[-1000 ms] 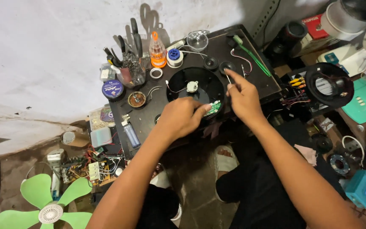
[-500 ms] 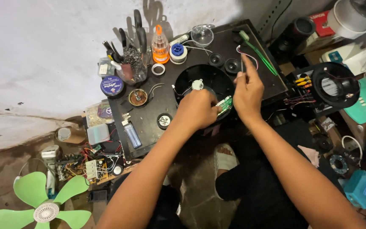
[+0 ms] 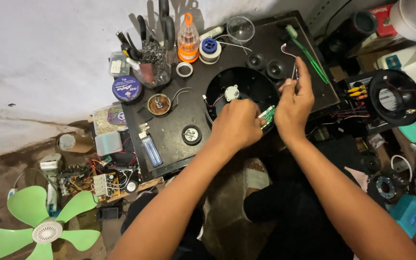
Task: The person uses a screwdriver to manipulate components inside a black circular electronic device, likely a speaker. They adjust wires and a circuit board within the casing, then flip the device over to inspect the exterior.
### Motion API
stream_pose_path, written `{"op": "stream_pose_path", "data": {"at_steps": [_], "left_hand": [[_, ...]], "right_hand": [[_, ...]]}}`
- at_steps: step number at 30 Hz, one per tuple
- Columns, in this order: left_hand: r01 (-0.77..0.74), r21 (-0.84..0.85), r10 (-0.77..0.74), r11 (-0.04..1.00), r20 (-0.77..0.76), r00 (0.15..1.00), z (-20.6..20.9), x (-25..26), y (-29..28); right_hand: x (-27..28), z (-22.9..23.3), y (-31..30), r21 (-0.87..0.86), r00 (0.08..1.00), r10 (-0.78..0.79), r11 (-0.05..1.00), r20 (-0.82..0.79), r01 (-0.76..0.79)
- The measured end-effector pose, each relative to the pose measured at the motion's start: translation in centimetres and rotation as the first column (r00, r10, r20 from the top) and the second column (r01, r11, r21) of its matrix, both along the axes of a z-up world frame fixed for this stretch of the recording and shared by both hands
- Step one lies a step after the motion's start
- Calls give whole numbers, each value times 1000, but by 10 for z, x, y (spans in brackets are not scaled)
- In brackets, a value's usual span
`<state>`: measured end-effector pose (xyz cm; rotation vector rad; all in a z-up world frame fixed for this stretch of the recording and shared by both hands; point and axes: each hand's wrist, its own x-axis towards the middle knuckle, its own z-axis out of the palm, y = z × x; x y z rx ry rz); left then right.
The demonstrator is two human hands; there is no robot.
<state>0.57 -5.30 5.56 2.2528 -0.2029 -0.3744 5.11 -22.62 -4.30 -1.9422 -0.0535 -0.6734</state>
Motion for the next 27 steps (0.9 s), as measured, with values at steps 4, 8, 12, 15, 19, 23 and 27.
{"op": "stream_pose_path", "data": {"at_steps": [4,8,12,15,19,23,27], "left_hand": [[11,17,-11,1000,4,1000,2,-2,1],[14,35,-12,999,-32,999,7,-3,2],[23,43,-21,999,-48,999,6,-2,0],[35,51,-32,998,-55,998,7,-4,-1],[25,56,-24,998,-28,999,3,-1,-3],[-6,29,6,1000,-20,1000,5,-2,-2],[-33,10,33,999,-17,999,14,-6,-3]], "right_hand": [[7,-14,-9,-2,998,46,999,49,-46],[7,6,-2,78,998,15,997,-68,-10],[13,33,-18,239,977,58,971,-205,-7],[20,22,-50,321,937,45,944,-346,72],[-19,52,-39,355,849,120,931,-515,83],[-44,64,-18,348,771,188,936,-608,47],[-48,60,-14,347,743,177,934,-646,80]]}}
